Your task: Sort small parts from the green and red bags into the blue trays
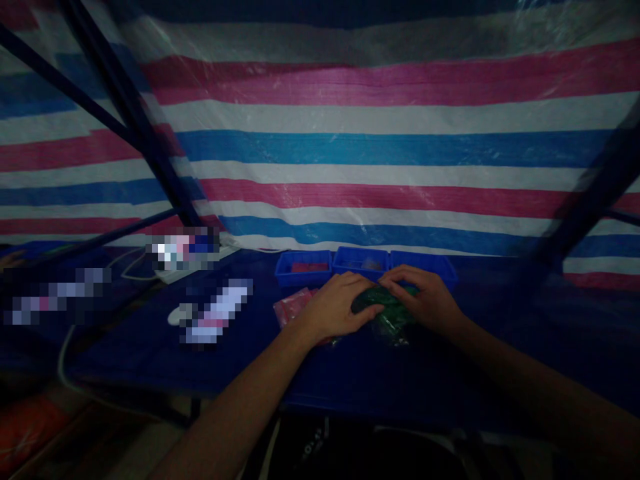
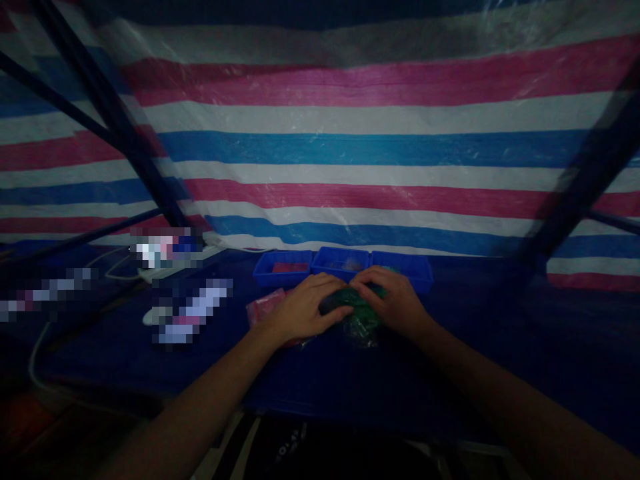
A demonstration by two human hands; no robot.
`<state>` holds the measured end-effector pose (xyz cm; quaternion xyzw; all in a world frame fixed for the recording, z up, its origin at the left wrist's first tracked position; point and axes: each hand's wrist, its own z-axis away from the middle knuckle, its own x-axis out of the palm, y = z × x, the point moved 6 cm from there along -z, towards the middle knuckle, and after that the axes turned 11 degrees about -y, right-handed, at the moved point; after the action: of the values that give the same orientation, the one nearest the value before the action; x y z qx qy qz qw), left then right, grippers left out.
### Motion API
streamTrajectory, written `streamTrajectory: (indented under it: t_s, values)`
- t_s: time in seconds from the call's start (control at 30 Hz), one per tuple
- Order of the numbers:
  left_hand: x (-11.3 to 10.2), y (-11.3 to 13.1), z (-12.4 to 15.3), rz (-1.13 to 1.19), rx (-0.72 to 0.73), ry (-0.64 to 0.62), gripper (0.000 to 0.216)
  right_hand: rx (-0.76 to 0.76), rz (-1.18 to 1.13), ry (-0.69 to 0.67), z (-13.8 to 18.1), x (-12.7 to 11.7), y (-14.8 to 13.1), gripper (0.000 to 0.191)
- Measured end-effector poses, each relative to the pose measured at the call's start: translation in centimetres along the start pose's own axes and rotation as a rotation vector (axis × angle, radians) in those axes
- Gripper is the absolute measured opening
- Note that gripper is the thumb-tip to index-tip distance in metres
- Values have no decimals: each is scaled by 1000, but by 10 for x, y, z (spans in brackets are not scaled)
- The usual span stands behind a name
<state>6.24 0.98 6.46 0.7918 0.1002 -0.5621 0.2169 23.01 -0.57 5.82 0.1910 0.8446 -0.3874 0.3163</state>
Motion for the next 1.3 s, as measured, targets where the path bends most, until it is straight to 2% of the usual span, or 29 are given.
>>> streamTrajectory:
  t_s: [0.13,0.33,0.43,0.57,0.7,0.8,0.9,0.97,1.03,1.17,1.3]
  values:
    - [-3,4,-1,35,30,19,27,55,-209,75,2,4,-2,17]
    - [-9,-5,-1,103,-51,138,20,165,-432,44,3,14,8,26]
    - [-11,-6,0,128,-95,179,18,207,-502,47,3,14,15,25]
    - [-15,-6,1,192,-114,221,19,277,-593,152,5,12,22,33]
    - [-17,-6,1,207,-119,230,21,246,-695,150,4,16,18,35]
    - [-20,-8,2,192,-127,299,20,246,-710,153,3,17,18,36]
    - [-25,-5,4,140,-91,394,25,260,-681,213,2,13,24,35]
    - [-24,0,4,97,-40,384,29,257,-655,265,1,10,25,34]
    - [-19,4,2,80,0,320,35,246,-637,275,1,8,21,32]
    - [-13,2,1,123,6,255,51,220,-652,158,0,13,3,26]
    - [-14,-7,0,137,-56,281,26,202,-615,123,2,17,-2,24]
